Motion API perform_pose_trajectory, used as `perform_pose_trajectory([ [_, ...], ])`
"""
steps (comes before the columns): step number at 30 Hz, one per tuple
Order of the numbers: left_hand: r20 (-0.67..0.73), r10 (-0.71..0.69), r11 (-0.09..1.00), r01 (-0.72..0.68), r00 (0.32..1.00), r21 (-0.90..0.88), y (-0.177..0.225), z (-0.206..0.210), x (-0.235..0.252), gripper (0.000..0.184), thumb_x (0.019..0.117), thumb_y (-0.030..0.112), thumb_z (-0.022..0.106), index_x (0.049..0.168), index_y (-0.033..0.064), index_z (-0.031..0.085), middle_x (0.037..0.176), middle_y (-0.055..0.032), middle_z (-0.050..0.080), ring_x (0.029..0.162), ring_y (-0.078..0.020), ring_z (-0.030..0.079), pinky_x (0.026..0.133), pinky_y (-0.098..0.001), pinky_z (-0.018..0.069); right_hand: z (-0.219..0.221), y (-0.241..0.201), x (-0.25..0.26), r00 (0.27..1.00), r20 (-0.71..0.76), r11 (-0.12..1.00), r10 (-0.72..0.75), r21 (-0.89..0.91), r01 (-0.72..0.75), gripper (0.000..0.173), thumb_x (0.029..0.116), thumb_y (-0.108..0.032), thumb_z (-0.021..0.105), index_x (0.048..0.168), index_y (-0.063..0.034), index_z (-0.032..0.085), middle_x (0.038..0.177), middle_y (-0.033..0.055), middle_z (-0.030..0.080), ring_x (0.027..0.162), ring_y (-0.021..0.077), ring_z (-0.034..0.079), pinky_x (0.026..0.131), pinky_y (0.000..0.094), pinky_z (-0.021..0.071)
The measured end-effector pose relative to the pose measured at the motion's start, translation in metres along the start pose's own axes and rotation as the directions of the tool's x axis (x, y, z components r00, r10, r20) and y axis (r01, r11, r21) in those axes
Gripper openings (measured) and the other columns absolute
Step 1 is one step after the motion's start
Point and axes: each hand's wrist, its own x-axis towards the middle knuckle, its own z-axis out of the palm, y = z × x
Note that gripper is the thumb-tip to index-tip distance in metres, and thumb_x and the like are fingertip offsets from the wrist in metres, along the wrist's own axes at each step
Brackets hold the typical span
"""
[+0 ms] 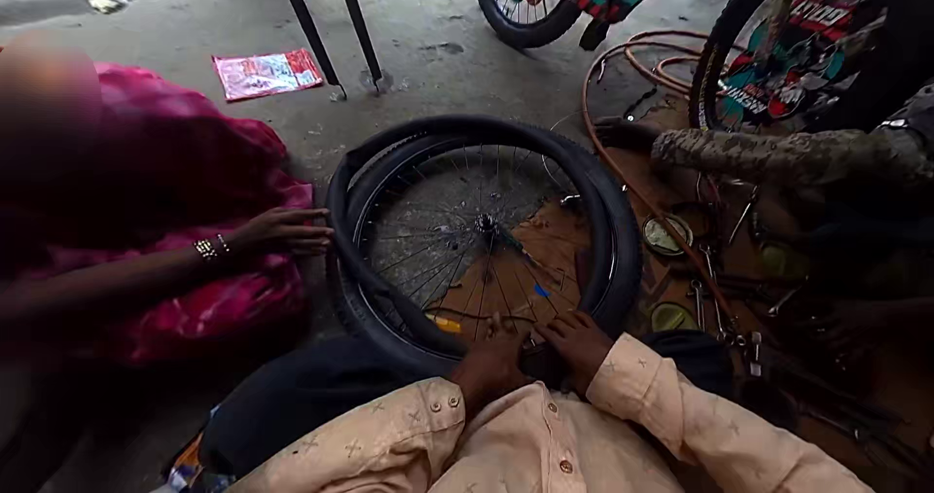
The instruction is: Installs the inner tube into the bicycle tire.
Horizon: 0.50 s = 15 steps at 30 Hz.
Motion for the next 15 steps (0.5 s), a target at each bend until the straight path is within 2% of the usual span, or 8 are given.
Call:
perform_pose_trajectory([
  [2, -0.11, -0.024, 0.999, 0.027, 0.994, 0.029, -0.001, 0.017, 0.001, 0.101, 0.0786, 0.065, 0.075, 0.159, 0.0196, 0.035, 0.159, -0.0329, 0.029, 0.116, -0.0484, 0.061, 0.09, -0.0608, 0.0542, 0.014, 0.002, 0.005, 1.0, -0.018, 0.993, -0.026, -0.114, 0.024, 0.099, 0.0736, -0.04, 0.088, 0.157, -0.0175, 0.04, 0.14, 0.0108, 0.06, 0.137, 0.0307, 0.05, 0.124, 0.0594, 0.0157],
  [4, -0.218, -0.002, 0.999, 0.011, 0.976, 0.04, -0.004, 0.03, 0.003, 0.107, 0.0749, 0.069, 0.076, 0.159, 0.0182, 0.033, 0.16, -0.0311, 0.029, 0.11, -0.0456, 0.065, 0.087, -0.0579, 0.0565, 0.021, 0.003, 0.008, 0.997, -0.06, 0.989, -0.044, -0.147, 0.035, 0.102, 0.0698, -0.043, 0.089, 0.157, -0.0195, 0.041, 0.133, 0.0101, 0.064, 0.129, 0.0302, 0.057, 0.122, 0.061, 0.0206],
  [6, -0.249, -0.003, 0.999, 0.016, 0.968, 0.052, -0.002, 0.033, 0.0, 0.114, 0.0755, 0.069, 0.076, 0.163, 0.0165, 0.024, 0.162, -0.0315, 0.024, 0.118, -0.0481, 0.06, 0.089, -0.0585, 0.0552, 0.027, 0.005, 0.009, 0.988, -0.133, 0.987, -0.078, -0.148, 0.058, 0.102, 0.0662, -0.044, 0.089, 0.155, -0.0206, 0.044, 0.129, 0.0087, 0.068, 0.123, 0.0284, 0.062, 0.118, 0.059, 0.0282],
  [7, -0.263, -0.001, 0.998, 0.019, 0.965, 0.065, -0.002, 0.034, -0.001, 0.117, 0.0758, 0.069, 0.076, 0.164, 0.0167, 0.019, 0.161, -0.0319, 0.026, 0.123, -0.0495, 0.057, 0.091, -0.0593, 0.0544, 0.028, 0.006, 0.009, 0.982, -0.165, 0.986, -0.094, -0.15, 0.069, 0.099, 0.0664, -0.045, 0.088, 0.153, -0.0204, 0.046, 0.128, 0.0075, 0.069, 0.121, 0.0276, 0.063, 0.116, 0.058, 0.0309],
  [8, -0.284, 0.005, 0.995, 0.023, 0.959, 0.093, -0.002, 0.034, -0.003, 0.118, 0.0763, 0.07, 0.074, 0.165, 0.017, 0.016, 0.158, -0.0319, 0.032, 0.121, -0.0486, 0.059, 0.09, -0.059, 0.0552, 0.028, 0.006, 0.009, 0.977, -0.185, 0.985, -0.11, -0.15, 0.082, 0.094, 0.0681, -0.046, 0.087, 0.15, -0.0194, 0.05, 0.128, 0.0065, 0.07, 0.12, 0.0272, 0.063, 0.115, 0.0576, 0.0325],
  [10, -0.324, 0.033, 0.986, 0.022, 0.945, 0.167, -0.002, 0.034, -0.011, 0.117, 0.0787, 0.071, 0.068, 0.166, 0.0167, 0.012, 0.149, -0.0317, 0.043, 0.11, -0.0445, 0.065, 0.085, -0.0563, 0.0559, 0.022, 0.003, 0.007, 0.979, -0.168, 0.983, -0.115, -0.159, 0.088, 0.088, 0.0723, -0.05, 0.083, 0.148, -0.0187, 0.052, 0.128, 0.0051, 0.069, 0.12, 0.0264, 0.063, 0.114, 0.0578, 0.0339],
  [13, -0.272, 0.033, 0.979, 0.024, 0.962, 0.201, 0.001, 0.018, -0.028, 0.122, 0.0794, 0.064, 0.071, 0.167, 0.0179, 0.0, 0.148, -0.0258, 0.05, 0.123, -0.0412, 0.06, 0.098, -0.0575, 0.0496, 0.008, -0.006, 0.007, 0.989, -0.116, 0.989, -0.087, -0.132, 0.071, 0.088, 0.0757, -0.049, 0.08, 0.153, -0.0224, 0.047, 0.128, 0.0037, 0.069, 0.121, 0.0244, 0.062, 0.114, 0.0567, 0.0327],
  [15, -0.256, 0.023, 0.969, 0.041, 0.966, 0.243, 0.0, 0.012, -0.031, 0.122, 0.0786, 0.067, 0.07, 0.167, 0.0169, 0.003, 0.133, -0.02, 0.062, 0.118, -0.0383, 0.063, 0.098, -0.0587, 0.0483, -0.001, -0.01, 0.009, 0.993, -0.078, 0.991, -0.085, -0.106, 0.077, 0.09, 0.0755, -0.051, 0.079, 0.154, -0.0233, 0.045, 0.127, 0.0049, 0.069, 0.12, 0.0253, 0.062, 0.113, 0.0577, 0.0344],
])
